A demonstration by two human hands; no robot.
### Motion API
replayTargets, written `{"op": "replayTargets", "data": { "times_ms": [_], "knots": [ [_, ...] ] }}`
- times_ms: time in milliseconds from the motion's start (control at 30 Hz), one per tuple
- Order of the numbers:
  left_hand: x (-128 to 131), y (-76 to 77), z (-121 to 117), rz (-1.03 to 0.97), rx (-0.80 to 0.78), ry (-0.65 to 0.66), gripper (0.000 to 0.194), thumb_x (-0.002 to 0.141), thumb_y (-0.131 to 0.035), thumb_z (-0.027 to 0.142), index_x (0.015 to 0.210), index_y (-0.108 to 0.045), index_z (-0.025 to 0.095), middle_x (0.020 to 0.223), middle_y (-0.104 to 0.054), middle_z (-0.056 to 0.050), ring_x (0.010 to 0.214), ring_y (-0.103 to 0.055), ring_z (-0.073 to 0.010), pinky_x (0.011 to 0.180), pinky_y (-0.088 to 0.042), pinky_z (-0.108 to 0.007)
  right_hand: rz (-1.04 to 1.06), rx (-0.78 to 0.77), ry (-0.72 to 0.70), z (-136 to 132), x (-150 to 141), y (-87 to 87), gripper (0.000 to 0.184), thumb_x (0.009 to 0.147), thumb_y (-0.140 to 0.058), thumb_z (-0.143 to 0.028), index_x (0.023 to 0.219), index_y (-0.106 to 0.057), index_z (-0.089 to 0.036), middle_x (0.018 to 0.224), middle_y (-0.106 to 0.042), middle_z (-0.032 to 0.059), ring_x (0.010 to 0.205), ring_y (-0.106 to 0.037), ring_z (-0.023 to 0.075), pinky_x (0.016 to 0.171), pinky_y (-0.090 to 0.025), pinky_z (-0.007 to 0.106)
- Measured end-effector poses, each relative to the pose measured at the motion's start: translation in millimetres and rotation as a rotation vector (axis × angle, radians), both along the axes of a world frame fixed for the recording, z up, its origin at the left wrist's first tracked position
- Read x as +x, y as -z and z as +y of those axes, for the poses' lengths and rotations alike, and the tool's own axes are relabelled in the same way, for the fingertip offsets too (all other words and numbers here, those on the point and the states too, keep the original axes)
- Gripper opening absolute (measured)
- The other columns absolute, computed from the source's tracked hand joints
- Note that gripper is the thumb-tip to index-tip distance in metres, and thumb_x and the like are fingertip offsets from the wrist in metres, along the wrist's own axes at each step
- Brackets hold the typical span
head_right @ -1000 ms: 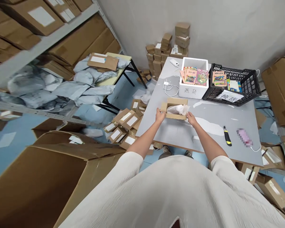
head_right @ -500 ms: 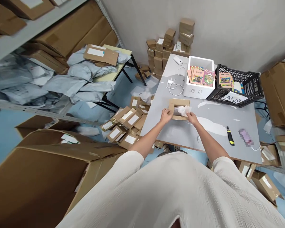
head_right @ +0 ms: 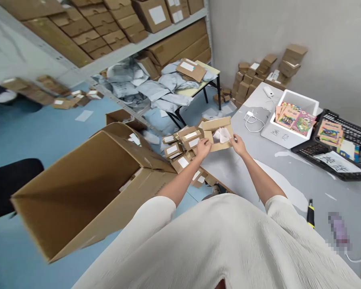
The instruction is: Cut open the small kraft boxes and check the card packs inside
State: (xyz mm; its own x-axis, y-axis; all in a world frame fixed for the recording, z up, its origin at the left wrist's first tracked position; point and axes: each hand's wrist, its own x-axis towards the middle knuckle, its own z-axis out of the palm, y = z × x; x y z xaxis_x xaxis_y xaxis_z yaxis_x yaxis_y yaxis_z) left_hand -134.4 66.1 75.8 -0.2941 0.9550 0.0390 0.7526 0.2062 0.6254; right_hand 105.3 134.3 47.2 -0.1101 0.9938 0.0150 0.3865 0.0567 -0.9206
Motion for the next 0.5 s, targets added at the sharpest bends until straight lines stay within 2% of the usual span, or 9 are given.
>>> {"op": "replayTargets", "data": {
  "times_ms": [67, 133, 200, 300, 400, 500],
  "knots": [
    [-11.7, -0.9, -7.3, -0.078, 0.011, -0.108, 0.053, 0.103, -0.053, 0.032, 0.152, -0.064, 0.019, 0.168, -0.052, -0.013, 0.159, -0.046, -0.025, 0.132, -0.037, -0.035, 0.07, 0.021, -0.055, 8.5, -21.1, -0.4, 0.101, 0.094, -0.061, -0.071, 0.176, -0.034, -0.019, 0.168, -0.05, 0.0193, 0.153, -0.051, 0.0339, 0.125, -0.045, 0.05],
    [-20.6, 4.0, -16.3, -0.115, 0.011, -0.185, 0.055, 0.105, -0.053, 0.036, 0.158, -0.059, 0.019, 0.176, -0.042, -0.013, 0.165, -0.037, -0.0254, 0.134, -0.034, -0.034, 0.109, 0.004, -0.083, 11.3, -37.8, 6.3, 0.114, 0.093, -0.062, -0.07, 0.181, -0.011, -0.021, 0.178, -0.034, 0.0182, 0.158, -0.046, 0.0325, 0.124, -0.047, 0.049],
    [-27.5, 13.5, -27.3, -0.137, -0.005, -0.23, 0.055, 0.107, -0.053, 0.038, 0.16, -0.057, 0.023, 0.178, -0.039, -0.011, 0.168, -0.033, -0.0255, 0.136, -0.032, -0.037, 0.095, -0.019, -0.102, 9.3, -49.1, 17.7, 0.115, 0.094, -0.058, -0.071, 0.182, -0.001, -0.022, 0.184, -0.021, 0.0176, 0.159, -0.045, 0.032, 0.122, -0.049, 0.049],
    [-37.1, 29.1, -46.0, -0.146, -0.022, -0.242, 0.053, 0.107, -0.054, 0.036, 0.159, -0.057, 0.027, 0.177, -0.041, -0.009, 0.169, -0.032, -0.0238, 0.136, -0.032, -0.04, 0.038, -0.048, -0.102, 2.3, -58.9, 35.1, 0.106, 0.097, -0.052, -0.068, 0.182, -0.006, -0.022, 0.184, -0.018, 0.0202, 0.156, -0.048, 0.033, 0.12, -0.051, 0.05],
    [-49.8, 37.9, -62.6, -0.157, -0.039, -0.271, 0.052, 0.107, -0.053, 0.033, 0.157, -0.058, 0.024, 0.176, -0.042, -0.011, 0.168, -0.033, -0.0238, 0.135, -0.034, -0.039, 0.024, -0.103, -0.106, -4.2, -70.4, 43.8, 0.094, 0.098, -0.052, -0.06, 0.179, -0.024, -0.021, 0.179, -0.029, 0.0224, 0.144, -0.059, 0.0318, 0.114, -0.055, 0.05],
    [-68.7, 38.8, -77.2, -0.176, -0.029, -0.313, 0.051, 0.105, -0.053, 0.03, 0.155, -0.06, 0.023, 0.175, -0.043, -0.011, 0.166, -0.037, -0.0243, 0.135, -0.036, -0.04, 0.026, -0.143, -0.15, -11.0, -93.7, 42.9, 0.081, 0.097, -0.054, -0.055, 0.17, -0.044, -0.023, 0.173, -0.041, 0.0201, 0.131, -0.066, 0.03, 0.107, -0.06, 0.05]
  ]
}}
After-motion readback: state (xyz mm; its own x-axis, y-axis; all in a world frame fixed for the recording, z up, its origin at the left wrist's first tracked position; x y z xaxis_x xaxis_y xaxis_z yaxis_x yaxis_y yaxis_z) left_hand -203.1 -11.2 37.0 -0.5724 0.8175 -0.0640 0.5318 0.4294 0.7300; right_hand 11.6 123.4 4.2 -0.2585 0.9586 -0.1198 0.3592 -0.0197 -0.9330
